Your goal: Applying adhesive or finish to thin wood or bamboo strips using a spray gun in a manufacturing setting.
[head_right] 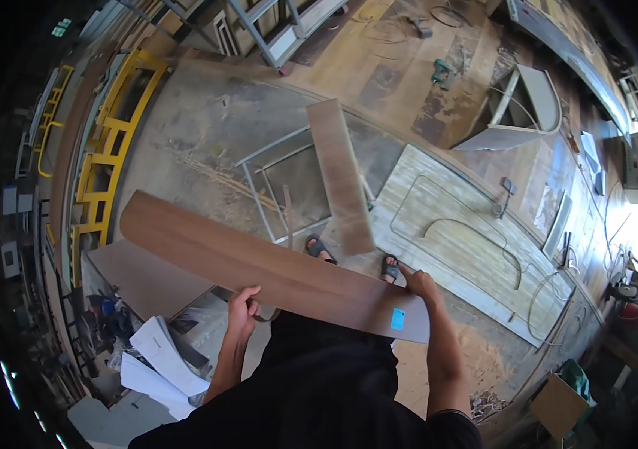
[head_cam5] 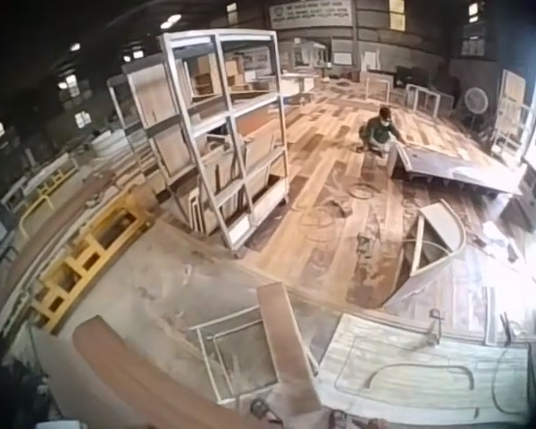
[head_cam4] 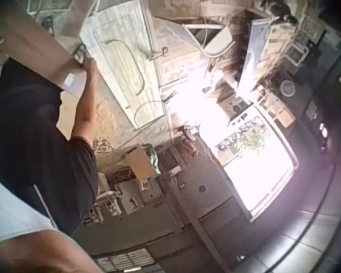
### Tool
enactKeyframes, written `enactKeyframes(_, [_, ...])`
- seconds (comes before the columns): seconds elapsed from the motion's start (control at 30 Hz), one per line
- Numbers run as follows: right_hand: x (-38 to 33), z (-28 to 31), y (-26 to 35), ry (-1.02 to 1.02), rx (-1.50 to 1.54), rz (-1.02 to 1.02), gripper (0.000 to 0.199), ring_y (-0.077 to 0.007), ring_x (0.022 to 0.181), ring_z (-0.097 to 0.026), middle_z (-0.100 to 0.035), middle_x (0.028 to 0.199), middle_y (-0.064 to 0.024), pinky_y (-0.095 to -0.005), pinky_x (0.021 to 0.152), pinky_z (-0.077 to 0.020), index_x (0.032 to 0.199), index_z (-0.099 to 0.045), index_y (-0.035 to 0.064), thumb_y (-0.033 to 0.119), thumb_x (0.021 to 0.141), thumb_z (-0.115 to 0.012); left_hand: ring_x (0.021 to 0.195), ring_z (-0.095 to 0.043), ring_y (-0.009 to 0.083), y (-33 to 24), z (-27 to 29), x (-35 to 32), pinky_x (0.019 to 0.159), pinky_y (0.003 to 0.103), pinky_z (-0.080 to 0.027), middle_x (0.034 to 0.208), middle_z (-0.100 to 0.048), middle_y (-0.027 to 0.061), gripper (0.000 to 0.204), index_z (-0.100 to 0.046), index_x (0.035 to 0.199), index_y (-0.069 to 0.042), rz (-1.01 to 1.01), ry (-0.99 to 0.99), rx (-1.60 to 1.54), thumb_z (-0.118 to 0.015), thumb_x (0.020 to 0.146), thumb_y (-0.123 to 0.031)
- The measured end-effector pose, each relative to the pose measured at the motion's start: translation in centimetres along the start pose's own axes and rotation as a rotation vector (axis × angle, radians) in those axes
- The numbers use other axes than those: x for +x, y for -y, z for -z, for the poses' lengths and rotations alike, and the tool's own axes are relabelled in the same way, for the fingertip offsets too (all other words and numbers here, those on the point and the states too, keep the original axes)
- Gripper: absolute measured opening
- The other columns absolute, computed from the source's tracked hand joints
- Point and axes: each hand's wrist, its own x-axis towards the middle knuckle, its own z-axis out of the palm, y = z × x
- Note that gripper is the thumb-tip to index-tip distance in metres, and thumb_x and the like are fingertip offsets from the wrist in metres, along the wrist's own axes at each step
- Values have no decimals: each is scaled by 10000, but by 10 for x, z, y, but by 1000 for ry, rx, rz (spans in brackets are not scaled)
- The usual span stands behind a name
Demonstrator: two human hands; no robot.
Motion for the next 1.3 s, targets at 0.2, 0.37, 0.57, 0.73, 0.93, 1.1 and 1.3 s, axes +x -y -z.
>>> enactKeyframes(0.2, [-20,-54,47,-14,-6,-23,939,-482,1115,-696,-727,1045,-363,-500,1040,-487,983,-789,-76,765,1019,-372,462,-421,76,-33,17,83,470,284,-360,710,-537,-32,183,-650,933,-68,104,152,-52,-797,874,-159])
enactKeyframes(0.37, [-60,-81,157,-70,78,19,962,-534,1164,-649,-681,1074,-416,-510,1041,-482,1005,-758,-113,751,1036,-334,470,-417,75,-58,35,126,482,275,-355,762,-557,-27,256,-647,1014,-80,196,223,68,-813,888,-229])
enactKeyframes(0.57, [-42,-68,174,-129,10,44,865,-518,1011,-693,-730,958,-317,-544,922,-525,921,-804,36,761,1029,-345,455,-416,69,-53,56,141,469,257,-366,827,-695,34,318,-681,1116,-41,234,254,130,-769,946,-295])
enactKeyframes(0.73, [2,-60,200,-82,-5,40,912,-473,976,-724,-739,947,-308,-538,880,-548,951,-799,6,824,972,-396,414,-457,73,-47,131,103,406,241,-360,1065,-798,163,397,-681,1269,-58,16,9,497,-638,1044,-382])
enactKeyframes(0.93, [94,-104,202,-151,38,87,942,-498,974,-725,-736,990,-340,-547,916,-555,992,-790,-65,808,959,-439,413,-460,60,-13,226,10,389,257,-334,934,-798,142,422,-697,1248,-52,216,-274,666,-584,1037,-400])
enactKeyframes(1.1, [174,-142,177,-272,58,53,883,-501,950,-729,-734,933,-333,-561,897,-553,954,-781,-48,773,977,-455,551,-612,114,53,253,-47,480,301,-448,1016,-813,114,342,-709,1275,-64,569,-218,851,-519,1033,-214])
enactKeyframes(1.3, [219,-185,164,-274,114,-18,850,-502,956,-716,-733,933,-319,-565,882,-544,911,-762,-16,777,978,-465,455,-525,91,92,217,-55,452,278,-411,906,-799,136,401,-704,1257,-26,628,-250,862,-580,1061,-353])
